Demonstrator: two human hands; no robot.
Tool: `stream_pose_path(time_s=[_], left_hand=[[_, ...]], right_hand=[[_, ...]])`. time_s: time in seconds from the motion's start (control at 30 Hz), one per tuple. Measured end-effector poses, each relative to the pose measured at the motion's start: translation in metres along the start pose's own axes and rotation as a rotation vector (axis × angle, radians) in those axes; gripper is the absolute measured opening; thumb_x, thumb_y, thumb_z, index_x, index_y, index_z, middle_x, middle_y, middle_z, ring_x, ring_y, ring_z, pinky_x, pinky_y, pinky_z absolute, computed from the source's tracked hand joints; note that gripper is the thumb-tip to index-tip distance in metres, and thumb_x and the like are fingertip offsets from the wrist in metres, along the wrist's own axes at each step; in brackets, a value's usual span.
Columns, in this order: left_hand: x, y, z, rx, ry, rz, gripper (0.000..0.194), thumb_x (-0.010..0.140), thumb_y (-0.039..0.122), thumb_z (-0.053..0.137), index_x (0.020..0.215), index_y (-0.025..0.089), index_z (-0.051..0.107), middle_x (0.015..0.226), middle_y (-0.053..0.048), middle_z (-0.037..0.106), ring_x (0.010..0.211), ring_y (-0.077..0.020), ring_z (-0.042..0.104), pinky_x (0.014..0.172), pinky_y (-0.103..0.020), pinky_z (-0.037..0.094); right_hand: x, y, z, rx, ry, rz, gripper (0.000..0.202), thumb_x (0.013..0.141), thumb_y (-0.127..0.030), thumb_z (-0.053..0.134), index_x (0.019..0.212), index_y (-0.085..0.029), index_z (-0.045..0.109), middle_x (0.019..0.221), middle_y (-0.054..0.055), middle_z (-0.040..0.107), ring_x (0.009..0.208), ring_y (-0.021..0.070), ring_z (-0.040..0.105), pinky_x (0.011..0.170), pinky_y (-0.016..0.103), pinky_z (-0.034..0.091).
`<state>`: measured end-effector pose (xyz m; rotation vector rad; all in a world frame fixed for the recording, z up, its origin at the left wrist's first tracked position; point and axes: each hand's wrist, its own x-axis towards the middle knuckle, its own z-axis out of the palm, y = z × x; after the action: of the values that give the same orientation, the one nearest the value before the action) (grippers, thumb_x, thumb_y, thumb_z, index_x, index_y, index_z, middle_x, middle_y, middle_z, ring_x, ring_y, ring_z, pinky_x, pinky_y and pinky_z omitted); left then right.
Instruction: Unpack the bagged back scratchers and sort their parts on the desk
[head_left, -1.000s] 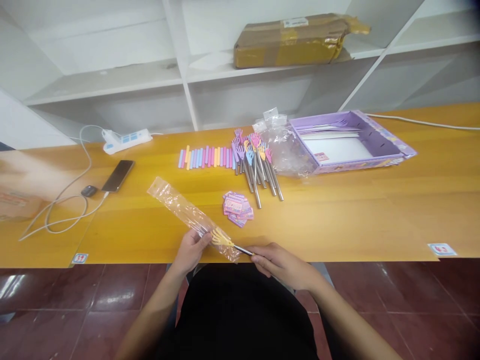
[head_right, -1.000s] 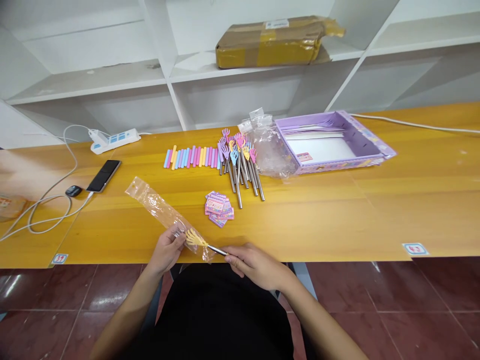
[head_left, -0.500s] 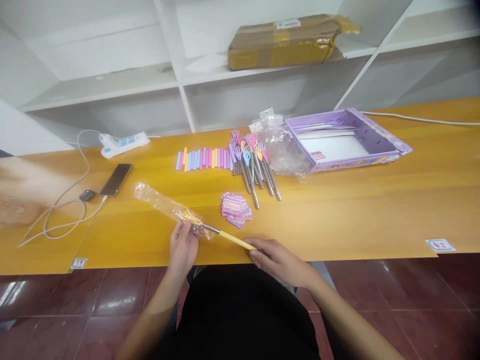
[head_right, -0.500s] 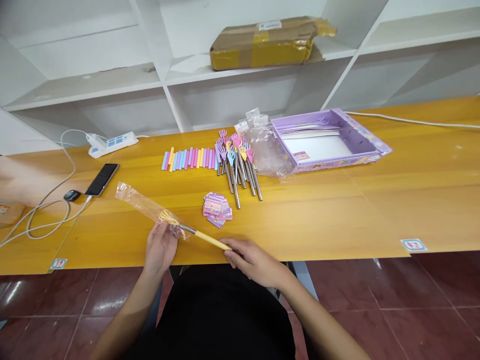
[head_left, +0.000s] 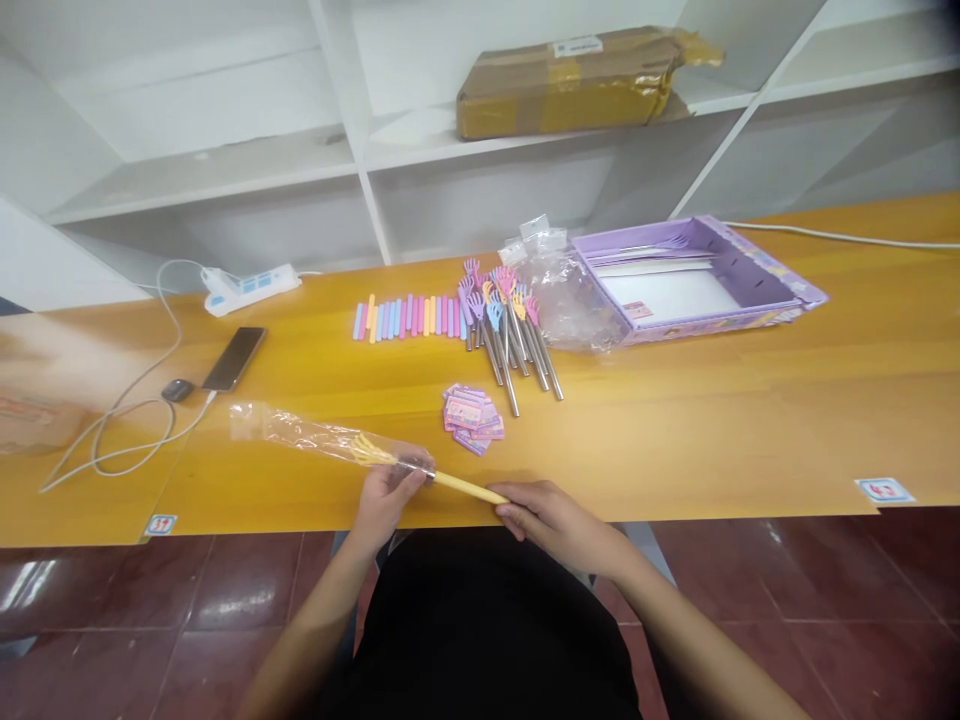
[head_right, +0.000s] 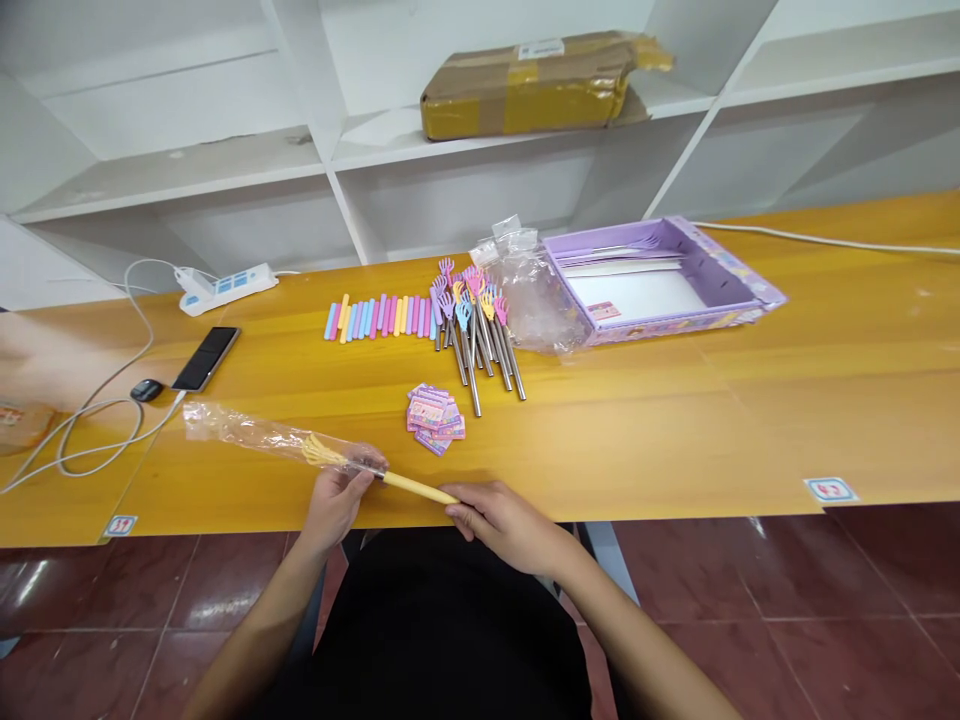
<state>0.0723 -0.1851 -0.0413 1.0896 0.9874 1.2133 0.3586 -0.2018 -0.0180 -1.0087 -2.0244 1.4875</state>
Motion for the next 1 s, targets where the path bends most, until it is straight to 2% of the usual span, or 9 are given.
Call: stream_pose_path(time_s=[0.1, 0.2, 0.33, 0.5, 0.63, 0.73, 0.83, 0.9, 1.0], left_hand=[[0.001, -0.004, -0.003, 0.002, 0.056, -0.072, 0.032, 0.083, 0.044, 0.089, 0.094, 0.016, 0.080, 0.093, -0.008, 0.073, 0.078, -0.0174, 0.065, 0.071, -0.028, 0.055], [0.000, -0.007, -0.007, 0.036, 0.046, -0.143, 0.032, 0.077, 0.040, 0.094, 0.093, 0.016, 0.080, 0.094, -0.007, 0.075, 0.071, -0.0149, 0.064, 0.069, -0.027, 0.056], [0.000, -0.007, -0.011, 0.091, 0.055, -0.157, 0.031, 0.074, 0.035, 0.096, 0.093, 0.018, 0.079, 0.092, -0.005, 0.075, 0.065, -0.0133, 0.062, 0.066, -0.026, 0.055], [0.003, 0.000, -0.009, 0.165, 0.012, -0.180, 0.030, 0.073, 0.034, 0.095, 0.092, 0.018, 0.078, 0.076, 0.000, 0.069, 0.057, -0.0119, 0.058, 0.061, -0.025, 0.052], [0.004, 0.008, -0.008, 0.163, -0.033, -0.194, 0.033, 0.068, 0.027, 0.097, 0.093, 0.020, 0.075, 0.088, 0.000, 0.071, 0.055, -0.0100, 0.057, 0.058, -0.024, 0.051], [0.004, 0.012, -0.005, 0.193, -0.052, -0.213, 0.032, 0.066, 0.026, 0.097, 0.090, 0.020, 0.075, 0.084, 0.001, 0.070, 0.055, -0.0107, 0.057, 0.058, -0.025, 0.051], [0.000, 0.013, 0.007, 0.282, -0.072, -0.211, 0.031, 0.067, 0.030, 0.096, 0.091, 0.021, 0.078, 0.090, -0.002, 0.074, 0.069, -0.0172, 0.066, 0.063, -0.026, 0.055], [-0.004, 0.014, 0.022, 0.349, -0.161, -0.218, 0.024, 0.076, 0.034, 0.092, 0.093, 0.022, 0.080, 0.095, -0.005, 0.077, 0.083, -0.0224, 0.071, 0.071, -0.029, 0.057], [-0.005, 0.019, 0.046, 0.400, -0.414, -0.209, 0.015, 0.091, 0.038, 0.080, 0.092, 0.023, 0.079, 0.093, -0.005, 0.077, 0.089, -0.0238, 0.070, 0.080, -0.031, 0.056]], right_hand=[[0.000, 0.003, 0.000, 0.024, 0.008, 0.006, 0.047, 0.116, -0.053, 0.041, 0.086, -0.022, 0.059, 0.075, -0.001, 0.059, 0.069, 0.0155, 0.055, 0.069, 0.028, 0.041], [0.001, 0.003, -0.001, 0.037, 0.015, 0.012, 0.046, 0.115, -0.053, 0.042, 0.086, -0.021, 0.060, 0.073, -0.002, 0.060, 0.068, 0.0150, 0.055, 0.069, 0.028, 0.041], [0.003, -0.002, -0.003, 0.034, 0.011, -0.006, 0.048, 0.114, -0.053, 0.045, 0.083, -0.021, 0.060, 0.071, -0.002, 0.060, 0.066, 0.0144, 0.054, 0.069, 0.027, 0.041], [0.004, -0.002, -0.004, 0.012, 0.031, -0.031, 0.052, 0.113, -0.057, 0.047, 0.078, -0.020, 0.060, 0.069, -0.002, 0.060, 0.063, 0.0137, 0.054, 0.067, 0.027, 0.040], [0.003, 0.000, -0.005, 0.024, 0.027, -0.033, 0.053, 0.112, -0.058, 0.050, 0.077, -0.020, 0.062, 0.068, -0.002, 0.060, 0.062, 0.0132, 0.054, 0.065, 0.026, 0.040], [0.003, 0.000, -0.005, 0.031, 0.027, -0.044, 0.054, 0.111, -0.059, 0.051, 0.076, -0.020, 0.065, 0.067, -0.003, 0.060, 0.061, 0.0130, 0.054, 0.065, 0.026, 0.040], [0.006, 0.001, -0.002, 0.019, 0.030, -0.084, 0.052, 0.109, -0.061, 0.055, 0.083, -0.019, 0.072, 0.069, -0.001, 0.064, 0.063, 0.0138, 0.055, 0.064, 0.026, 0.041], [0.008, 0.002, 0.002, 0.018, 0.047, -0.130, 0.050, 0.107, -0.062, 0.058, 0.092, -0.019, 0.077, 0.077, 0.002, 0.071, 0.068, 0.0157, 0.061, 0.067, 0.027, 0.044], [0.012, 0.002, 0.007, 0.075, 0.080, -0.182, 0.052, 0.104, -0.065, 0.060, 0.088, -0.019, 0.077, 0.083, 0.005, 0.074, 0.074, 0.0182, 0.066, 0.073, 0.029, 0.048]])
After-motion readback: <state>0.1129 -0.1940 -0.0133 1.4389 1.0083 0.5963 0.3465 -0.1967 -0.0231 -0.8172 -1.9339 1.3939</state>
